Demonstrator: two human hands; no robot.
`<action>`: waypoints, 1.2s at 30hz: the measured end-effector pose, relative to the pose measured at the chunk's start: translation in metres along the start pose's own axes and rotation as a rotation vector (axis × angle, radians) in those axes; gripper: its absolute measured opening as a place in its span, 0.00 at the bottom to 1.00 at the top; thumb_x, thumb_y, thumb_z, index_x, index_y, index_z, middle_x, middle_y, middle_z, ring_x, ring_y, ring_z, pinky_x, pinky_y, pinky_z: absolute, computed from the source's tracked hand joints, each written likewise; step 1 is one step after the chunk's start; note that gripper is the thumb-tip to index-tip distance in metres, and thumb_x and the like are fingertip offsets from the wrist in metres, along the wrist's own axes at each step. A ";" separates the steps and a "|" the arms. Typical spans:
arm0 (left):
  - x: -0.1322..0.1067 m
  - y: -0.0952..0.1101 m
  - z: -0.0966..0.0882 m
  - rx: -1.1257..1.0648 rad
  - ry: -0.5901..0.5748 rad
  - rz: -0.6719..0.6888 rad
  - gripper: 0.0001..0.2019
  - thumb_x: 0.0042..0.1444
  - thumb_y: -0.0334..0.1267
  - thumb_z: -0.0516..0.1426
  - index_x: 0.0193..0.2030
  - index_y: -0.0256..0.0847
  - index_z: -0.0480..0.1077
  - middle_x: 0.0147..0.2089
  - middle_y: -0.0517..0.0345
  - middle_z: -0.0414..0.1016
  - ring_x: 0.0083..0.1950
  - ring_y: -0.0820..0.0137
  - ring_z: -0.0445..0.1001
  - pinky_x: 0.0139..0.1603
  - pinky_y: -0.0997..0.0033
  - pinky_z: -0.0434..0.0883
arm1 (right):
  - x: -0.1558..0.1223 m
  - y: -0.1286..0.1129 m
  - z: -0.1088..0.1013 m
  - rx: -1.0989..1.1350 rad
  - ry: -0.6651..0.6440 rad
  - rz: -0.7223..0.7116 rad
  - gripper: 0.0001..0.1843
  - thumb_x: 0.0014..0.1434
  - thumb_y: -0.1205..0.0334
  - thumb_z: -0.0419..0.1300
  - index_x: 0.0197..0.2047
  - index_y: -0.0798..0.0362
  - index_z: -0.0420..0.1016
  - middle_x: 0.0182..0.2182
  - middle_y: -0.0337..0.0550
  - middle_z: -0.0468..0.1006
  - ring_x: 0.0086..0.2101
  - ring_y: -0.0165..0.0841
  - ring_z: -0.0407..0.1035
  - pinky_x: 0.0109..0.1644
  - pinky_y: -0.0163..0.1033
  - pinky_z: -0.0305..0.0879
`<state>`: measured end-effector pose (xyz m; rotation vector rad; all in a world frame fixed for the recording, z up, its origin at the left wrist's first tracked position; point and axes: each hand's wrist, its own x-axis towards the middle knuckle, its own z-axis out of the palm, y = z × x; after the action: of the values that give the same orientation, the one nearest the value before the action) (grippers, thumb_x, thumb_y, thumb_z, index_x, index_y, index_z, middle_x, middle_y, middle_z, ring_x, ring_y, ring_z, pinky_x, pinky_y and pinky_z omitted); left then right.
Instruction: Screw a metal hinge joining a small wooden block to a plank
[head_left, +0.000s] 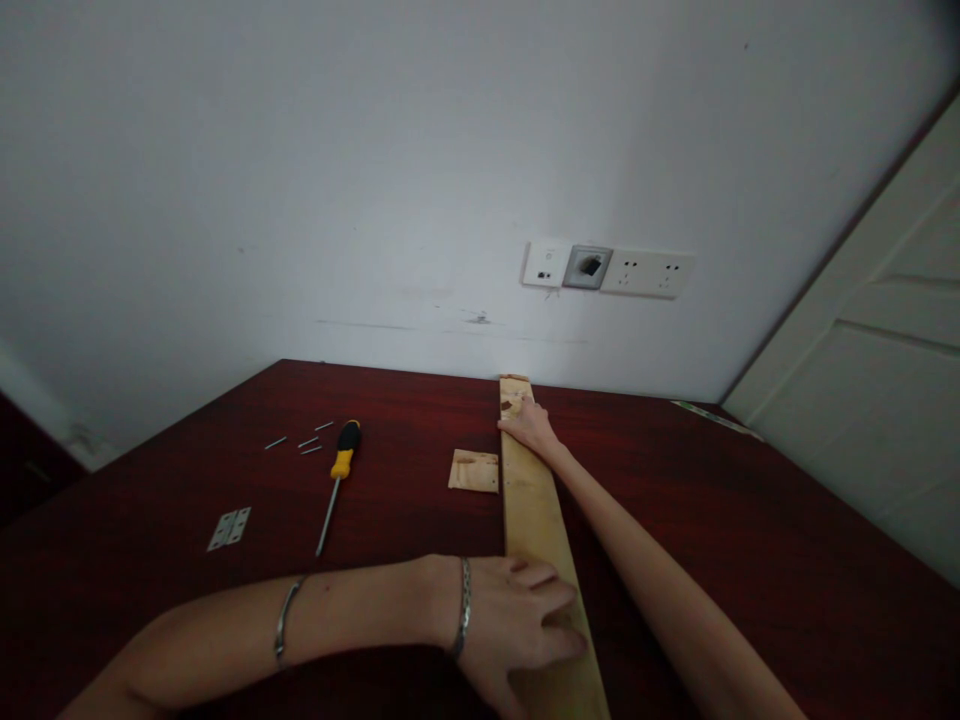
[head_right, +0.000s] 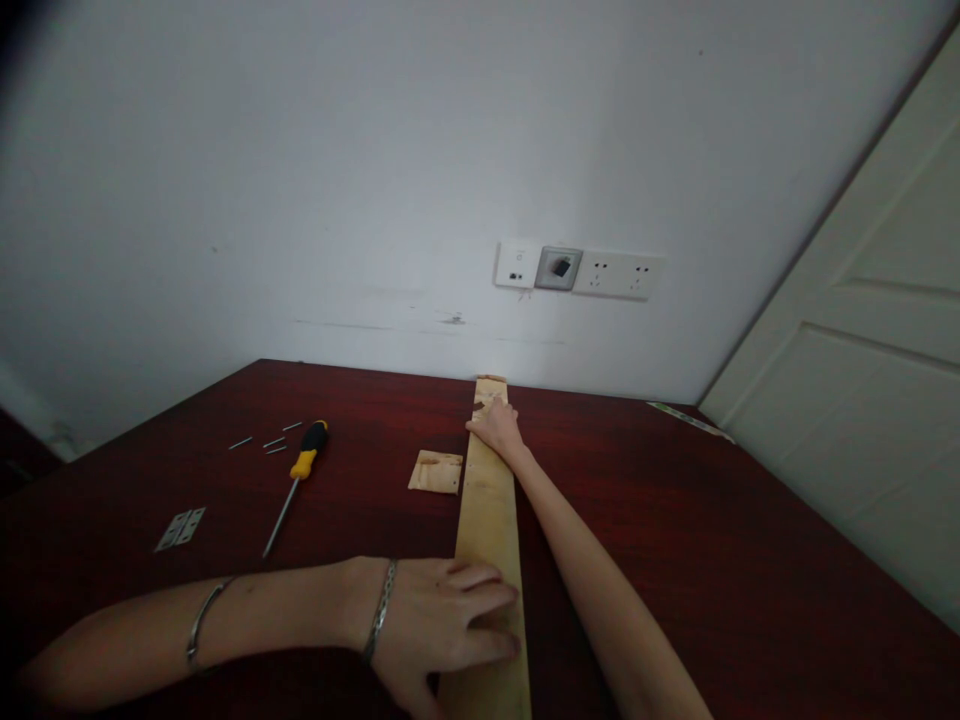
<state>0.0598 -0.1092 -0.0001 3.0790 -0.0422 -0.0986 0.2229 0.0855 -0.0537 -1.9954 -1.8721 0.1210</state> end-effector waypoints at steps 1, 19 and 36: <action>0.000 0.000 0.000 0.005 -0.004 -0.002 0.33 0.45 0.47 0.59 0.57 0.36 0.61 0.54 0.40 0.63 0.55 0.50 0.64 0.42 0.60 0.70 | 0.000 0.000 0.000 0.000 0.001 0.001 0.37 0.44 0.45 0.59 0.52 0.62 0.62 0.45 0.61 0.72 0.47 0.48 0.67 0.50 0.43 0.61; -0.003 0.006 -0.002 -0.039 -0.026 -0.055 0.32 0.48 0.40 0.56 0.61 0.35 0.56 0.57 0.39 0.60 0.58 0.52 0.62 0.49 0.60 0.67 | 0.003 -0.001 0.006 0.022 0.033 -0.019 0.35 0.44 0.47 0.61 0.50 0.63 0.64 0.44 0.60 0.73 0.46 0.47 0.68 0.50 0.43 0.61; -0.029 -0.092 -0.022 0.075 0.000 -0.572 0.30 0.47 0.50 0.62 0.52 0.29 0.64 0.51 0.41 0.66 0.51 0.55 0.64 0.50 0.62 0.65 | 0.000 -0.003 0.007 0.014 0.058 -0.036 0.35 0.45 0.48 0.60 0.51 0.65 0.64 0.44 0.61 0.73 0.47 0.48 0.68 0.50 0.44 0.60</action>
<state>0.0349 -0.0157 0.0177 3.0574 0.8489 -0.1236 0.2180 0.0873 -0.0596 -1.9336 -1.8653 0.0658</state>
